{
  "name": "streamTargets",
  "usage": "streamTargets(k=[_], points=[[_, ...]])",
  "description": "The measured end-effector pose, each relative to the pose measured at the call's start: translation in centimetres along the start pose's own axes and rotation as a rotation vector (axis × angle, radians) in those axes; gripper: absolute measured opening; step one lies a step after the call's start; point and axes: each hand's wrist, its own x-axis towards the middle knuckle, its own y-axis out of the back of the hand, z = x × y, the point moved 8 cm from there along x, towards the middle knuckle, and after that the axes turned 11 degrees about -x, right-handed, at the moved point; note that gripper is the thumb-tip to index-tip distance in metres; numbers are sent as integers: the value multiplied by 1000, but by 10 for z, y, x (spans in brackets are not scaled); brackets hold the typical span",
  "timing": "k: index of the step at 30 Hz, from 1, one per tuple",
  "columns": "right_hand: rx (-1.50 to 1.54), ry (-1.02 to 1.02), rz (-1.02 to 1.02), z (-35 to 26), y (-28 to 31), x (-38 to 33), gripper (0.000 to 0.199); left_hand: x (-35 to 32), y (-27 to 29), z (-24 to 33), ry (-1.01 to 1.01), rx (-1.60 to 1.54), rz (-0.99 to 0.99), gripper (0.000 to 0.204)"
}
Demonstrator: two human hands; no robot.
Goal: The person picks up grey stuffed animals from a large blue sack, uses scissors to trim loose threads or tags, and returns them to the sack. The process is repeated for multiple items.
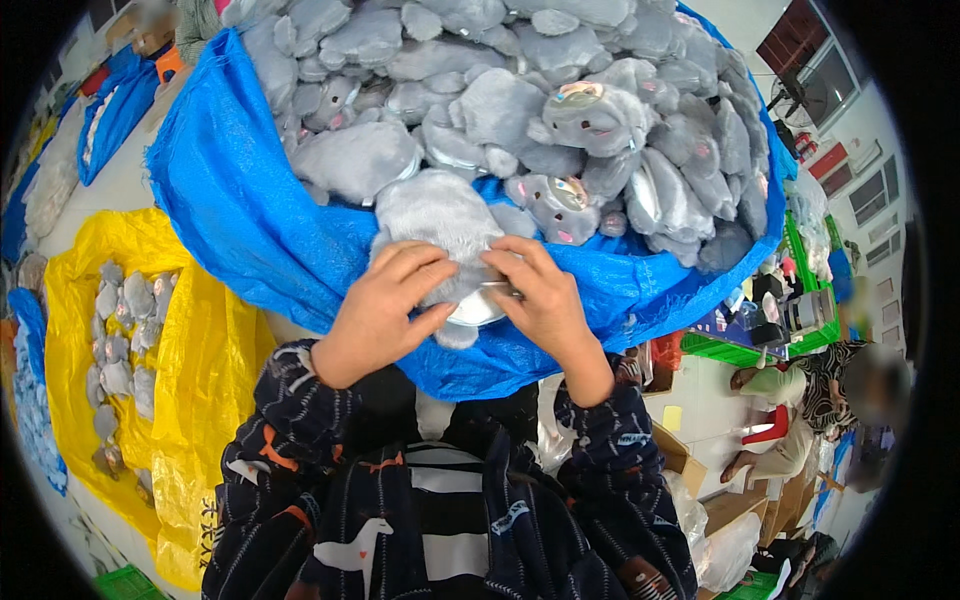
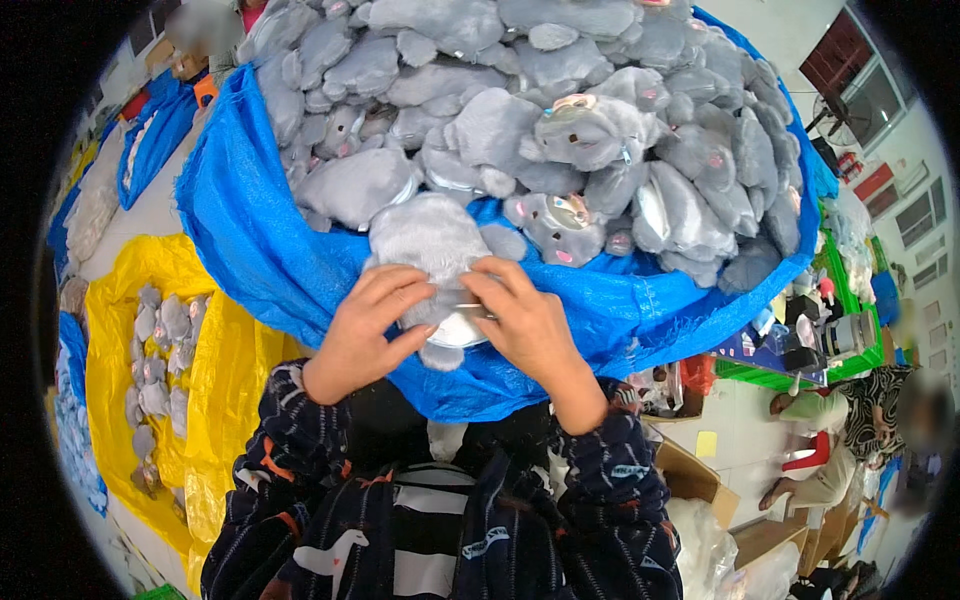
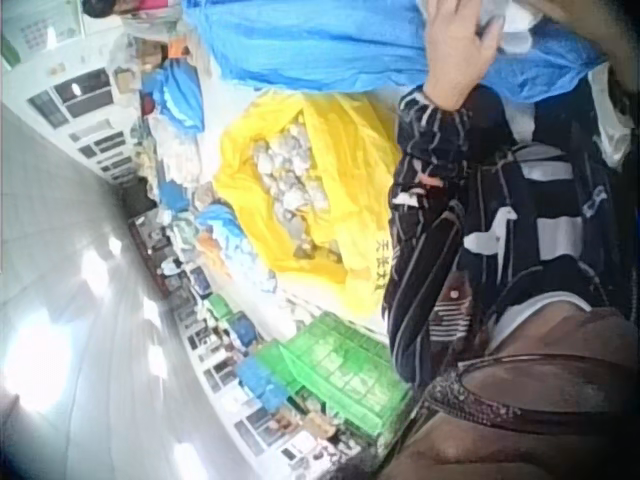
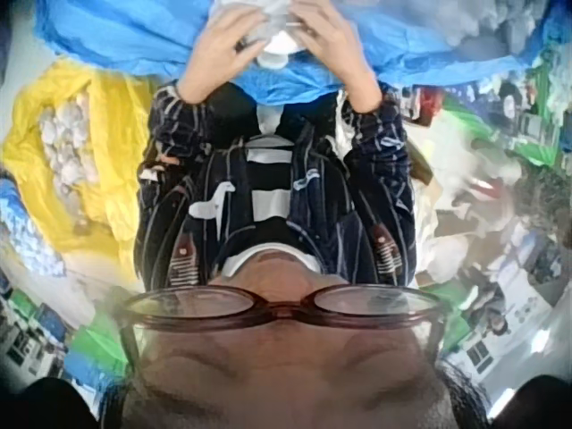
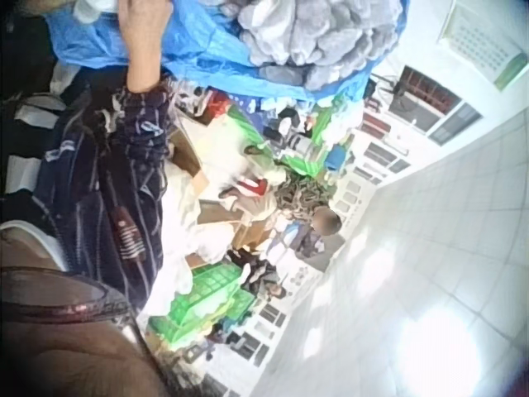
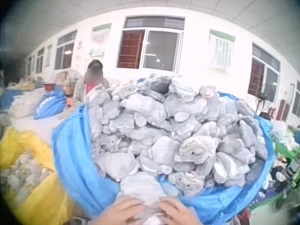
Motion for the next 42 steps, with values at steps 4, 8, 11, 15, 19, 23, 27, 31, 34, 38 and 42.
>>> streamTargets(k=[4,8,11,15,19,23,27,31,34,38,42], points=[[284,-145,69,20,9,-16,27,-5,1,1,55,62,5,35],[239,-181,138,19,8,-21,27,3,-7,0,25,162,19,24],[138,-40,150,0,3,-18,32,4,-6,-16,96,73,40,19],[-30,63,124,-14,-7,-15,34,-1,-8,-42,311,-163,41,17],[-100,52,61,-16,-17,-17,33,-13,-21,-68,574,-573,0,18],[-99,18,61,-13,-24,-20,33,-13,-29,-75,600,-832,-40,20],[-121,58,78,-19,-25,-15,32,-16,-32,-82,672,-918,-82,19],[-153,109,56,-16,-29,-10,31,-18,-35,-85,686,-835,-84,24],[-154,111,74,-18,-20,-9,30,-3,-14,-52,260,-403,-85,39],[-156,148,120,-22,-12,-21,26,-2,-23,-28,180,-30,-141,61],[-147,195,83,-46,-1,-41,22,-5,-31,-25,185,181,-130,71]])
